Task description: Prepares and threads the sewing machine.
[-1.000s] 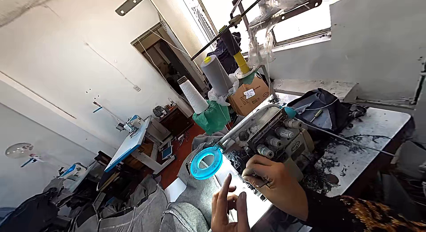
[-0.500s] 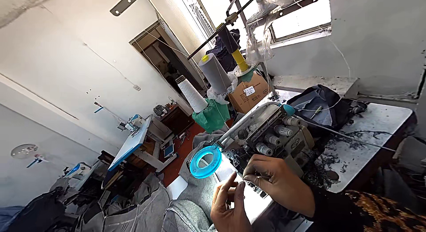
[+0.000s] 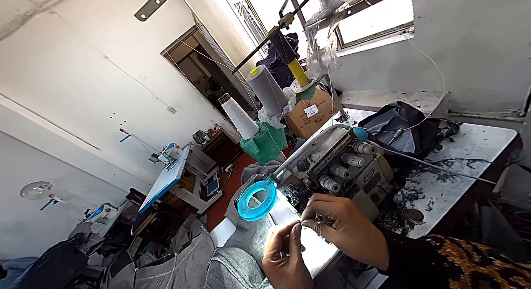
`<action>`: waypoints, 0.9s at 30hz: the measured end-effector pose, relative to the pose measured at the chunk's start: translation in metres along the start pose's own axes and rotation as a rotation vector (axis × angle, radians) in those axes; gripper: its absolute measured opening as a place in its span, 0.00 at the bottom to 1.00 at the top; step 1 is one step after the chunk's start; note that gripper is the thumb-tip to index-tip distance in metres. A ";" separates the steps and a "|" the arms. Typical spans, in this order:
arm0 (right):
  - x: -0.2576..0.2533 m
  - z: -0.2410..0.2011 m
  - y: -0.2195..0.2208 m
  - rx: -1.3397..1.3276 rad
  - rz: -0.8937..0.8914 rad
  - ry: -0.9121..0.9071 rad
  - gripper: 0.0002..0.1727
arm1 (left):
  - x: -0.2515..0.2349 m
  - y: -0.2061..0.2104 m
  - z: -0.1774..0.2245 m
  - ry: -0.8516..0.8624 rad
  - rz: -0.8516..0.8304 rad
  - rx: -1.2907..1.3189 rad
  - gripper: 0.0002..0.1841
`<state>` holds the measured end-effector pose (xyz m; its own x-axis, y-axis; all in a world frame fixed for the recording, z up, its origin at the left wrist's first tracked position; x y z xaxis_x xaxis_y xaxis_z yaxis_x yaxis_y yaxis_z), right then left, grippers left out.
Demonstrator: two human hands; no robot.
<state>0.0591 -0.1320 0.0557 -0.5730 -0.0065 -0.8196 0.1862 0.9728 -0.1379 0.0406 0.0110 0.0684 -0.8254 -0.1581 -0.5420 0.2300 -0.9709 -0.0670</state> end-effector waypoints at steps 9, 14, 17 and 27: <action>0.009 0.001 -0.048 -0.044 0.168 0.050 0.29 | -0.008 -0.008 0.006 -0.004 -0.061 -0.028 0.06; 0.015 -0.006 -0.082 -0.170 -0.042 0.044 0.36 | -0.007 0.002 0.004 -0.009 -0.104 -0.039 0.05; 0.019 -0.013 -0.086 -0.194 0.018 -0.017 0.33 | -0.006 0.008 0.003 -0.027 -0.093 -0.010 0.05; 0.022 -0.014 -0.069 -0.171 0.025 -0.140 0.10 | -0.008 0.009 0.000 -0.080 -0.119 0.038 0.07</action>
<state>0.0224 -0.1958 0.0551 -0.4514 -0.0019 -0.8923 0.0545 0.9981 -0.0297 0.0488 0.0034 0.0722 -0.8842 -0.0540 -0.4639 0.1099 -0.9895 -0.0942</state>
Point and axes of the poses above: each hand's wrist, its own x-axis away from the middle knuckle, its own y-axis out of the palm, z = x × y, the point moved 3 cm from there along -x, towards the middle knuckle, and after that the axes turned 5 degrees about -y, right-handed, at the moved point
